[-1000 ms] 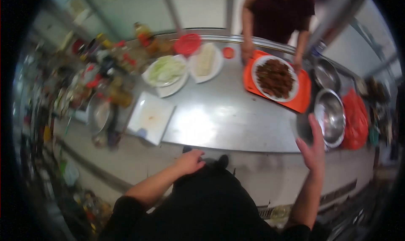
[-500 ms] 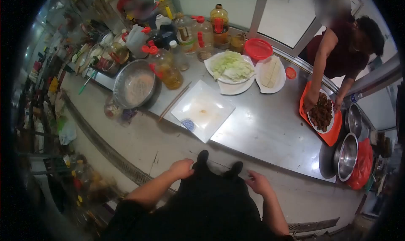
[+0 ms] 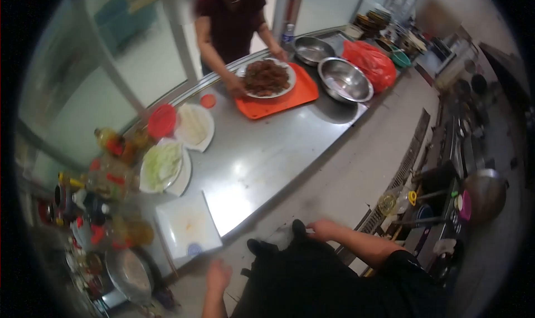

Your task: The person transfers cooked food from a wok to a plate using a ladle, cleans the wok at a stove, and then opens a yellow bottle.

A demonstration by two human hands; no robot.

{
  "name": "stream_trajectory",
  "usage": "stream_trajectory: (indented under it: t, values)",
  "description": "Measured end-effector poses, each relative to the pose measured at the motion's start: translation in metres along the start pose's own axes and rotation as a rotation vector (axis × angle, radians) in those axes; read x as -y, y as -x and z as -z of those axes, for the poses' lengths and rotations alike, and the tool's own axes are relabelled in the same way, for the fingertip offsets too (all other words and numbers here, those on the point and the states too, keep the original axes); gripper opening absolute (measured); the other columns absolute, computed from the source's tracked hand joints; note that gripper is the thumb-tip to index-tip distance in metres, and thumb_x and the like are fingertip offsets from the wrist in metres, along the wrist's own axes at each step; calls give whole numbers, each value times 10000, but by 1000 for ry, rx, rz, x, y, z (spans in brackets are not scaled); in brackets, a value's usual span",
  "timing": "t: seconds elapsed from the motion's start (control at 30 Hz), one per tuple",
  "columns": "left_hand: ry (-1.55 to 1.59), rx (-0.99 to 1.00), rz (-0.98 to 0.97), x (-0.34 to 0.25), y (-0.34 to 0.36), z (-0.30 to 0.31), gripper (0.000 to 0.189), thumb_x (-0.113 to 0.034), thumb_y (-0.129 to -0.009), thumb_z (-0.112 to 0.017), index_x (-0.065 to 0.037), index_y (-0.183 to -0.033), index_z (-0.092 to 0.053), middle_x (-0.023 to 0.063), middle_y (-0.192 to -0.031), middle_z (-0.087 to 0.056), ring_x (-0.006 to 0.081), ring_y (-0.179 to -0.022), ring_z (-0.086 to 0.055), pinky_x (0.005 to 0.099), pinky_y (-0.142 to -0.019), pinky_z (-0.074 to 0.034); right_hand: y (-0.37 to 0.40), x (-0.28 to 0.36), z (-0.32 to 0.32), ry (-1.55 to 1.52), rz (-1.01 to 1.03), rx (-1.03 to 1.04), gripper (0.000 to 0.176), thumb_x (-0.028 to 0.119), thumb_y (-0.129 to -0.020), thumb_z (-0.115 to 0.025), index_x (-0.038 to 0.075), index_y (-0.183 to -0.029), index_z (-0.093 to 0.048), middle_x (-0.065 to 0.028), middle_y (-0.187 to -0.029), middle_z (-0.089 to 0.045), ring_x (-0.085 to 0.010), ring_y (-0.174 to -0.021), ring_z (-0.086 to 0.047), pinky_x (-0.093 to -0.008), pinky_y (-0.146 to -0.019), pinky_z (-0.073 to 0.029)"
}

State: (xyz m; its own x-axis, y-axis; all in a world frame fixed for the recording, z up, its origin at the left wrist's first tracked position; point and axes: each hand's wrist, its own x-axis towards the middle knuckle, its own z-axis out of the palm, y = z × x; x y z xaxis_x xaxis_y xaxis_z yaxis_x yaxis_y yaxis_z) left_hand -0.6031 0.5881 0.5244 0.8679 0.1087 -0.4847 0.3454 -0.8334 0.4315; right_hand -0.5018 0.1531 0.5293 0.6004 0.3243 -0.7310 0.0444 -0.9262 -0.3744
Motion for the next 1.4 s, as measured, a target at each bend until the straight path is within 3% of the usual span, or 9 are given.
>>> stream_trajectory:
  t: [0.07,0.27,0.5,0.6,0.63,0.73,0.83,1.13,1.4]
  values:
    - [-89,-67,-216,-35,-20,-4,453,-268,-768,-673,-6,-1124,-574,189,-1070,-611,295,-902,-643,393,-798,-503,14,-51,-18,-104,-75,-54,465,400,-828,-578,128,-1206,-580,-169,-1105,-628,-350,-1017,-592,-422,-903,-459]
    - [-242,120,-321,-208,-83,-30,472,-282,-771,-676,-43,-1161,-561,184,-1098,-596,320,-924,-628,404,-806,-498,48,-255,-83,-388,-373,-90,491,427,-798,-602,115,-1177,-612,-157,-1118,-627,-324,-1029,-592,-394,-913,-459]
    - [-436,342,-446,-514,-148,-151,519,-344,-797,-622,-25,-1195,-528,198,-1138,-578,353,-1069,-555,443,-896,-463,112,-530,-73,-624,-462,-180,560,423,-817,-596,43,-1226,-560,-166,-1134,-626,-325,-1018,-606,-413,-908,-464]
    - [-489,247,-605,-650,-166,-229,461,-297,-801,-650,-70,-1190,-549,166,-1164,-572,343,-1030,-581,414,-877,-477,130,-648,-39,-527,-458,-199,571,421,-818,-598,44,-1243,-543,-159,-1114,-636,-317,-1015,-609,-408,-900,-470]
    - [-549,294,-581,-702,-170,-249,466,-304,-804,-646,-66,-1192,-548,168,-1179,-565,352,-1033,-577,420,-881,-476,135,-678,-19,-495,-462,-318,501,425,-788,-613,72,-1144,-616,-177,-1076,-639,-344,-988,-608,-406,-884,-474]
    - [-519,377,-770,-848,-183,-290,476,-315,-806,-641,-62,-1197,-544,169,-1169,-568,353,-1022,-580,427,-868,-480,160,-755,91,-616,-427,-380,517,410,-797,-616,72,-1187,-585,-164,-1084,-638,-347,-956,-619,-399,-866,-484]
    - [-534,418,-768,-974,-215,-333,479,-334,-808,-640,-53,-1184,-544,163,-1147,-574,352,-1007,-583,431,-851,-488,176,-820,212,-785,-366,-369,516,377,-809,-625,75,-1222,-555,-149,-1054,-651,-319,-912,-636,-382,-840,-494]
    - [-380,443,-1127,-1388,-414,-493,442,-325,-825,-624,-38,-1150,-538,165,-1125,-577,347,-1010,-578,419,-850,-492,123,-1147,539,-826,-232,-634,491,327,-833,-624,97,-1257,-533,-146,-1058,-652,-285,-940,-632,-356,-831,-495]
    - [-254,440,-1158,-1728,-513,-508,446,-289,-838,-608,-47,-1202,-519,161,-1189,-559,332,-1076,-549,403,-917,-453,191,-1411,794,-910,-310,-662,488,313,-837,-653,85,-1253,-538,-146,-1043,-661,-230,-881,-648,-334,-787,-511]
